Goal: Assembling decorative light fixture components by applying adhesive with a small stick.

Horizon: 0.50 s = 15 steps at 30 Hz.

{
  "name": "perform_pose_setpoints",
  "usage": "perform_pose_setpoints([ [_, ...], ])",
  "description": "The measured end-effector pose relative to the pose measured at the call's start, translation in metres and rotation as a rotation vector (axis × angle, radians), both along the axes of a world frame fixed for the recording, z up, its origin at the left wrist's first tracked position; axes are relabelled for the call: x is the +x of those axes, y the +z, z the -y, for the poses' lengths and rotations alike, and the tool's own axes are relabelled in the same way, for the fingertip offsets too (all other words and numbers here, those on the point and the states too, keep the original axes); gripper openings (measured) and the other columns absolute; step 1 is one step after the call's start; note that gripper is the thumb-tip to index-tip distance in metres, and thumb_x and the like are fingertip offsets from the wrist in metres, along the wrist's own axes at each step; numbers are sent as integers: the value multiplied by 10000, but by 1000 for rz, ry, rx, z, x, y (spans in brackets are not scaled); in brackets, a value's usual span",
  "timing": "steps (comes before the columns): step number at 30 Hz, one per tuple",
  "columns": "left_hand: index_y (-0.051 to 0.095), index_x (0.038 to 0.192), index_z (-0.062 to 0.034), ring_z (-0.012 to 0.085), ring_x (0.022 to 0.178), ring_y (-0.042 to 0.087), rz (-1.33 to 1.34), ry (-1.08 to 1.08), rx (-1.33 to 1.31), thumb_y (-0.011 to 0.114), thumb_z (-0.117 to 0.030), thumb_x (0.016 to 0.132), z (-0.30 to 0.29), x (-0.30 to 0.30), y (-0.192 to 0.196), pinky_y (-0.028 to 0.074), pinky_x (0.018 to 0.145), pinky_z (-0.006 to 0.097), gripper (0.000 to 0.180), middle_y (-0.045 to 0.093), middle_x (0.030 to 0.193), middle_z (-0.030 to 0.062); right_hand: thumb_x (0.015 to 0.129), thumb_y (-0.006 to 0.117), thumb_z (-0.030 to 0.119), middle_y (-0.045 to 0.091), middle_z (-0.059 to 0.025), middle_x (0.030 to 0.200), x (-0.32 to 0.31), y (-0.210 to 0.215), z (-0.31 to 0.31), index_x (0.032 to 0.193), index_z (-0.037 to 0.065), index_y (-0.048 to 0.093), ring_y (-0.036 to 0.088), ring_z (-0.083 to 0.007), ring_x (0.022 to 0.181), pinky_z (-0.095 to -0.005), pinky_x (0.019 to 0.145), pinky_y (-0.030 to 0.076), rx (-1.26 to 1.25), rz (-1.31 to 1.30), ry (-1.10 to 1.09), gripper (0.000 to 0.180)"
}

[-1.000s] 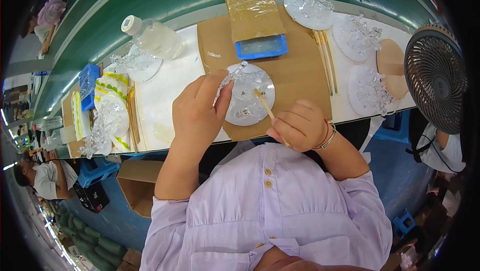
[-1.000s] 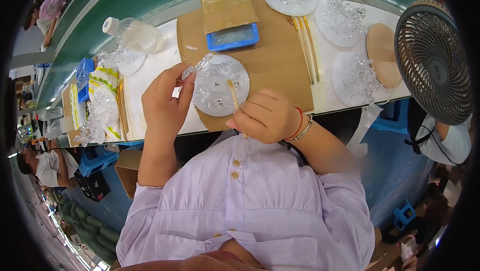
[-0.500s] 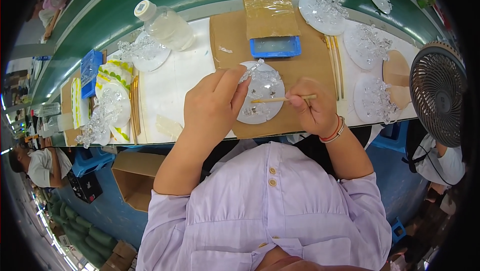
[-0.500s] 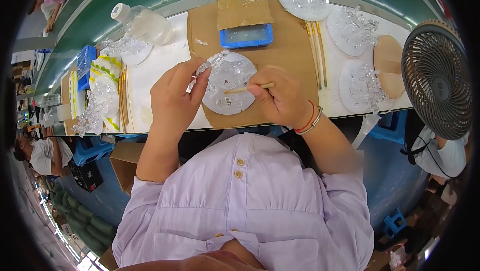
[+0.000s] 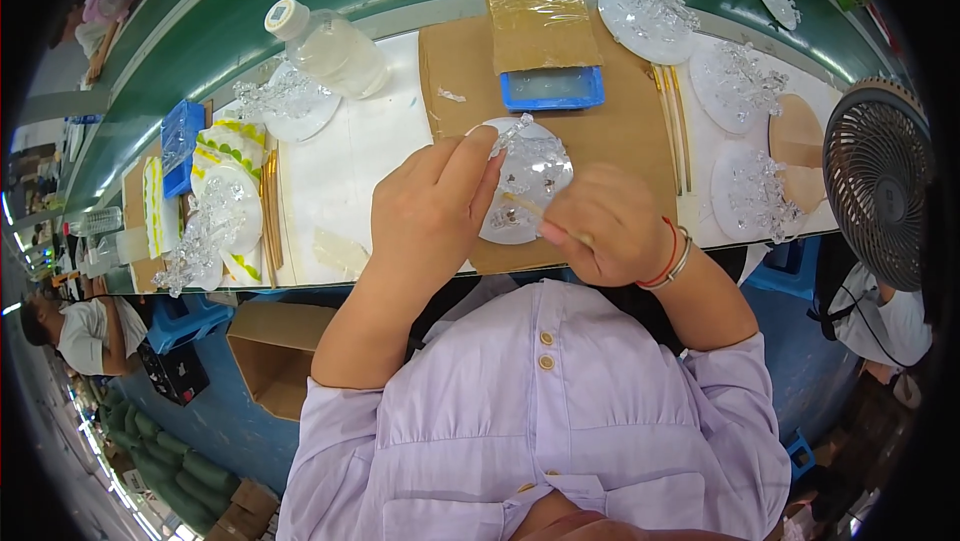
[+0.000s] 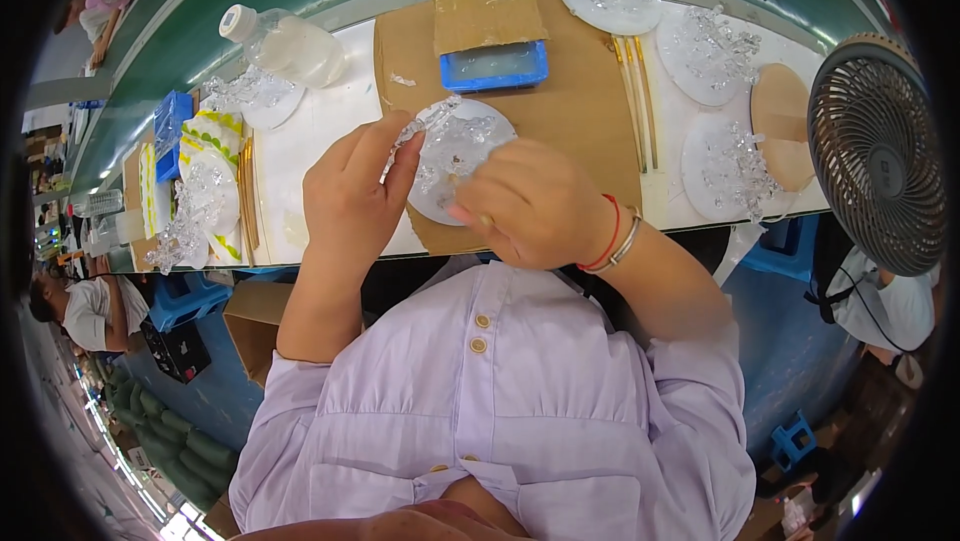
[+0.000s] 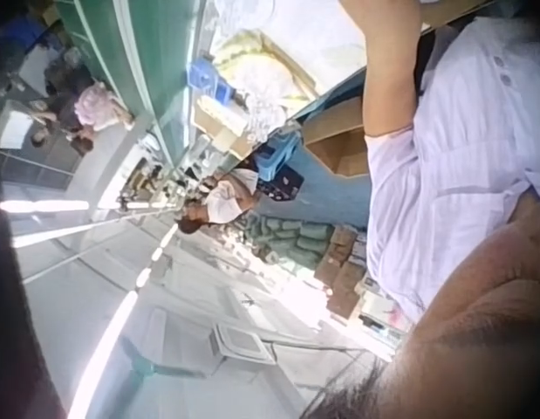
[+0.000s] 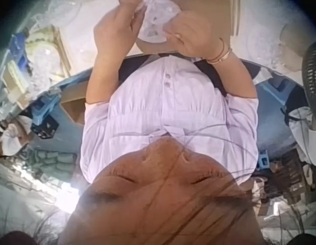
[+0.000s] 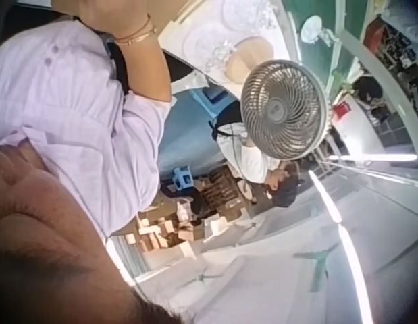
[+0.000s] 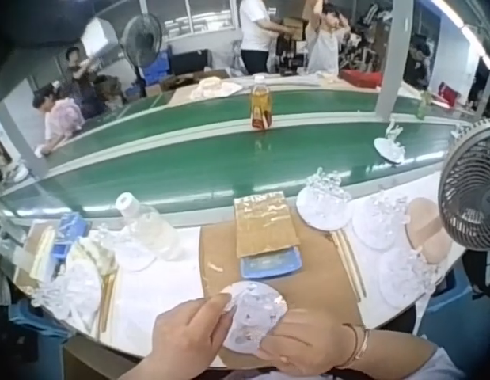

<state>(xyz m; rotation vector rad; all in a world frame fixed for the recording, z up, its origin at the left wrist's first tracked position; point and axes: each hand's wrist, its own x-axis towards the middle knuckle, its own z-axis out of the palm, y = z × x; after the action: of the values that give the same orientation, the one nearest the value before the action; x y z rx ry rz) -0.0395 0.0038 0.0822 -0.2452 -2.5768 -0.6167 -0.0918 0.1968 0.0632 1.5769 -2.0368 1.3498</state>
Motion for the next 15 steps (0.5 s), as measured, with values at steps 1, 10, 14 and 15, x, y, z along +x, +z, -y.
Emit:
perform_pose_setpoints([
  [1,646,979,-70,222,641,622,-7,3,21,732,-91,795,-1,-1,1,485,545,316,204,653,777,61,786,704,40,593,-85,738,4,0,-4,846,30,576,537,-236,565,-340,507,414,28,-46,6,142],
  [10,658,960,-75,221,609,607,-16,0,37,741,-78,790,-3,-2,2,468,523,312,189,648,740,65,761,763,146,591,-85,737,29,-18,3,817,10,560,559,-182,599,-268,513,442,46,-426,82,251],
  [14,658,967,-72,223,617,613,-30,12,36,741,-77,791,-3,-1,1,473,527,312,194,652,747,67,768,757,149,584,-80,729,28,-14,4,805,12,562,559,-185,602,-276,510,439,63,-437,70,241],
  [15,658,967,-72,223,617,613,-31,15,35,741,-77,791,-3,-1,1,473,527,312,194,652,747,67,767,756,141,583,-78,724,28,-10,2,798,14,568,550,-187,588,-283,501,430,87,-378,68,229],
])
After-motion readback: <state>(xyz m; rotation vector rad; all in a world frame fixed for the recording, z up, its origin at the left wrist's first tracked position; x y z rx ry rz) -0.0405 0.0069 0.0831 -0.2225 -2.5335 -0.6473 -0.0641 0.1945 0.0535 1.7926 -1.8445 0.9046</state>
